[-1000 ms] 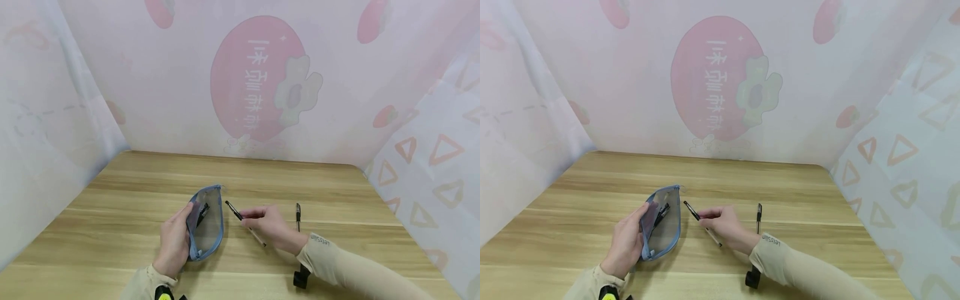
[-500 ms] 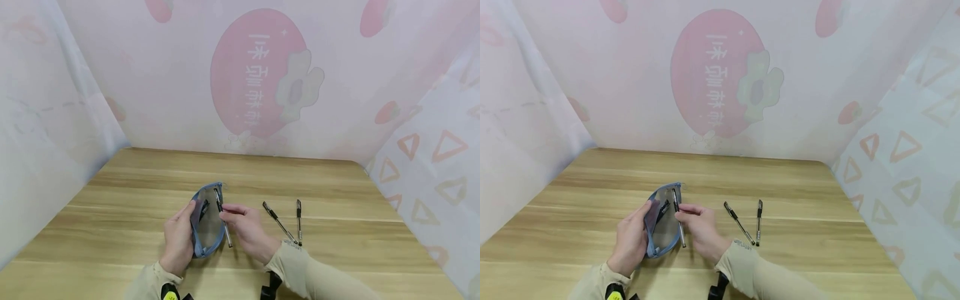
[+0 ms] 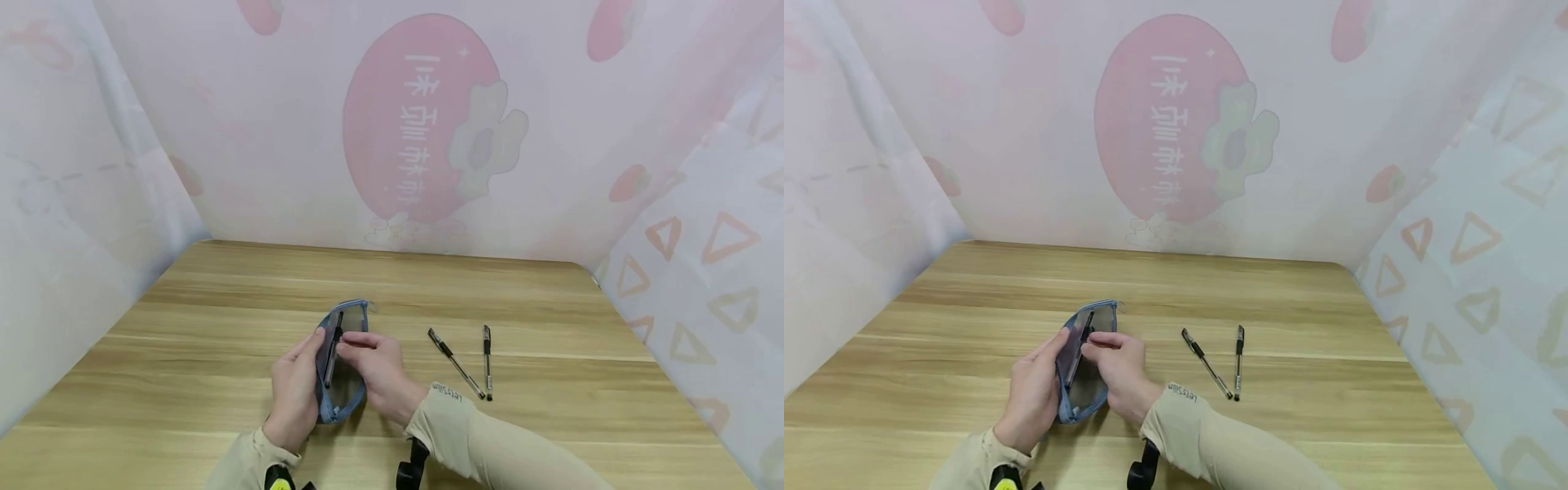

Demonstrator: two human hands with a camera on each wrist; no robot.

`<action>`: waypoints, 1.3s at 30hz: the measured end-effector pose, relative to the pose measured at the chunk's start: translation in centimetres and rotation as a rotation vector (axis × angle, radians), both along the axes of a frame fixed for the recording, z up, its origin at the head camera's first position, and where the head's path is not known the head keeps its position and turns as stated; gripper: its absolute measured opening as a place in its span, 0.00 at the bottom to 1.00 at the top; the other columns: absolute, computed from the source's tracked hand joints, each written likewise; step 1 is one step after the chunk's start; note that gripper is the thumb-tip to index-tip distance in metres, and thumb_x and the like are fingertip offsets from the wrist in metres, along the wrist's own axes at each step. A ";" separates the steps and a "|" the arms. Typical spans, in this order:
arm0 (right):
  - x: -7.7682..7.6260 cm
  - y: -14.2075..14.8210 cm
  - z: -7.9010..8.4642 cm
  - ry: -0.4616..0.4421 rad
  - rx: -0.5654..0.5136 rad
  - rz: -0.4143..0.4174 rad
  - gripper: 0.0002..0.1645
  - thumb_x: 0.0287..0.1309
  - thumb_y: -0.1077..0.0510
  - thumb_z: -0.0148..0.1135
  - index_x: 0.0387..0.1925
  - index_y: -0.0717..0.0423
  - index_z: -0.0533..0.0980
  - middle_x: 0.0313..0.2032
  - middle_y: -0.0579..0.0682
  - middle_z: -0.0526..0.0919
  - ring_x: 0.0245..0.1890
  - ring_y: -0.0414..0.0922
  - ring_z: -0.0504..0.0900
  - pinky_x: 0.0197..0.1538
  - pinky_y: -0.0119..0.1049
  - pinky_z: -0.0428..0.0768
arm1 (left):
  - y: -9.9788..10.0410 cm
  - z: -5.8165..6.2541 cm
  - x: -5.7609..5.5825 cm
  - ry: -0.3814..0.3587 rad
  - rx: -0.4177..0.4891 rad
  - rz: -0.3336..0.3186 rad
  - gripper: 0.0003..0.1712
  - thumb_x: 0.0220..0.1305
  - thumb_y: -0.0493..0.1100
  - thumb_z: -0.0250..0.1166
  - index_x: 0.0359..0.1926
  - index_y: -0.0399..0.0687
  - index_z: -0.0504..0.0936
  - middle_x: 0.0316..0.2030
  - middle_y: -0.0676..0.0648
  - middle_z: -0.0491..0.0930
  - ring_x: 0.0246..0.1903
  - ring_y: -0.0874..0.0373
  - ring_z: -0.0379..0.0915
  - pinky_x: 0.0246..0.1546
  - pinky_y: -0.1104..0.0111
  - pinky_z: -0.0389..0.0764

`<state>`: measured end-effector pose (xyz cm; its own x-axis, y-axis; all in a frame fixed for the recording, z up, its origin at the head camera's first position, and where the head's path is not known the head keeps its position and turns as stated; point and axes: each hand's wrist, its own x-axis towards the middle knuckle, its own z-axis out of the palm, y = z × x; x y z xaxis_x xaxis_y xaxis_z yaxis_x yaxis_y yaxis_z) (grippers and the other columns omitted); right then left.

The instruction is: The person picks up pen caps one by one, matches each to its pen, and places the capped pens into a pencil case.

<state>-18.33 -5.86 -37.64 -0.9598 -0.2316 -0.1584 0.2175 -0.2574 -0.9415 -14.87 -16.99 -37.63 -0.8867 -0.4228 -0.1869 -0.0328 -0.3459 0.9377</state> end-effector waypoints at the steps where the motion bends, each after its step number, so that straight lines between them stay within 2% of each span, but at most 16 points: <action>1: 0.0 0.0 0.0 0.004 0.014 0.012 0.17 0.56 0.71 0.67 0.48 0.70 0.80 0.47 0.60 0.81 0.42 0.45 0.82 0.49 0.37 0.80 | 0.0 0.0 0.0 -0.003 0.005 -0.002 0.28 0.70 0.50 0.63 0.63 0.35 0.75 0.62 0.41 0.73 0.58 0.55 0.71 0.56 0.64 0.75; 4: 0.1 0.1 0.0 0.018 0.062 0.037 0.17 0.55 0.71 0.69 0.48 0.69 0.80 0.47 0.59 0.82 0.43 0.45 0.83 0.50 0.37 0.80 | -0.2 0.2 0.0 -0.013 0.012 -0.006 0.29 0.70 0.50 0.63 0.63 0.36 0.74 0.62 0.41 0.73 0.59 0.55 0.71 0.55 0.65 0.75; 8: 0.3 0.3 0.0 0.033 0.095 0.051 0.17 0.54 0.72 0.69 0.47 0.70 0.81 0.46 0.58 0.83 0.42 0.45 0.83 0.49 0.36 0.80 | -0.5 0.3 0.0 -0.016 0.009 -0.004 0.30 0.70 0.51 0.63 0.64 0.36 0.73 0.63 0.42 0.71 0.62 0.55 0.67 0.59 0.64 0.72; 13: 0.2 0.9 0.3 0.040 0.045 0.047 0.14 0.53 0.72 0.68 0.44 0.69 0.82 0.42 0.56 0.85 0.41 0.46 0.83 0.48 0.37 0.80 | -1.0 0.5 0.0 -0.016 0.017 0.022 0.30 0.69 0.51 0.64 0.63 0.36 0.73 0.63 0.43 0.73 0.60 0.56 0.69 0.60 0.64 0.71; 18: -0.7 3.5 1.3 0.094 0.012 0.062 0.19 0.52 0.72 0.68 0.48 0.72 0.78 0.42 0.58 0.85 0.43 0.49 0.84 0.54 0.42 0.79 | -0.8 0.5 -0.1 -0.032 0.032 0.030 0.28 0.69 0.49 0.64 0.62 0.36 0.74 0.60 0.42 0.75 0.56 0.55 0.72 0.58 0.63 0.73; 21: -1.7 6.3 1.8 0.183 0.100 0.095 0.21 0.52 0.72 0.69 0.49 0.73 0.77 0.44 0.60 0.84 0.43 0.49 0.83 0.53 0.42 0.80 | -0.6 0.4 -0.2 -0.031 0.036 -0.001 0.27 0.69 0.49 0.64 0.62 0.37 0.75 0.61 0.42 0.75 0.57 0.56 0.71 0.59 0.64 0.72; 23: -2.6 8.4 2.0 0.282 0.205 0.127 0.20 0.53 0.71 0.69 0.50 0.71 0.78 0.44 0.59 0.84 0.44 0.50 0.83 0.50 0.40 0.81 | -0.5 0.3 -0.4 -0.029 0.030 -0.019 0.28 0.69 0.50 0.64 0.63 0.37 0.75 0.62 0.43 0.74 0.58 0.57 0.70 0.59 0.65 0.71; 26: -3.7 11.7 1.8 0.435 0.370 0.187 0.18 0.55 0.69 0.70 0.49 0.65 0.80 0.45 0.56 0.84 0.46 0.54 0.82 0.48 0.38 0.82 | -0.6 0.2 -0.3 -0.035 0.012 -0.030 0.30 0.69 0.52 0.63 0.64 0.38 0.74 0.64 0.44 0.72 0.59 0.57 0.67 0.61 0.65 0.68; 29: -4.5 14.5 1.2 0.540 0.471 0.235 0.20 0.55 0.67 0.70 0.51 0.64 0.79 0.47 0.58 0.83 0.49 0.60 0.80 0.49 0.38 0.82 | -0.9 0.2 -0.2 -0.039 0.003 -0.028 0.30 0.69 0.52 0.63 0.65 0.39 0.72 0.64 0.44 0.71 0.61 0.56 0.66 0.63 0.65 0.67; 34: -5.1 17.9 0.4 0.546 0.546 0.221 0.26 0.52 0.68 0.73 0.54 0.68 0.76 0.50 0.63 0.80 0.51 0.64 0.77 0.50 0.38 0.81 | -1.4 0.3 -0.3 -0.023 0.007 -0.046 0.30 0.69 0.51 0.63 0.65 0.38 0.72 0.65 0.45 0.70 0.64 0.57 0.64 0.63 0.66 0.66; 39: -5.8 19.3 0.3 0.503 0.608 0.224 0.30 0.49 0.69 0.74 0.56 0.70 0.75 0.52 0.65 0.78 0.52 0.63 0.76 0.52 0.42 0.80 | -1.4 0.2 -0.6 -0.028 0.026 -0.017 0.29 0.68 0.51 0.64 0.63 0.39 0.73 0.64 0.44 0.72 0.59 0.58 0.68 0.60 0.67 0.70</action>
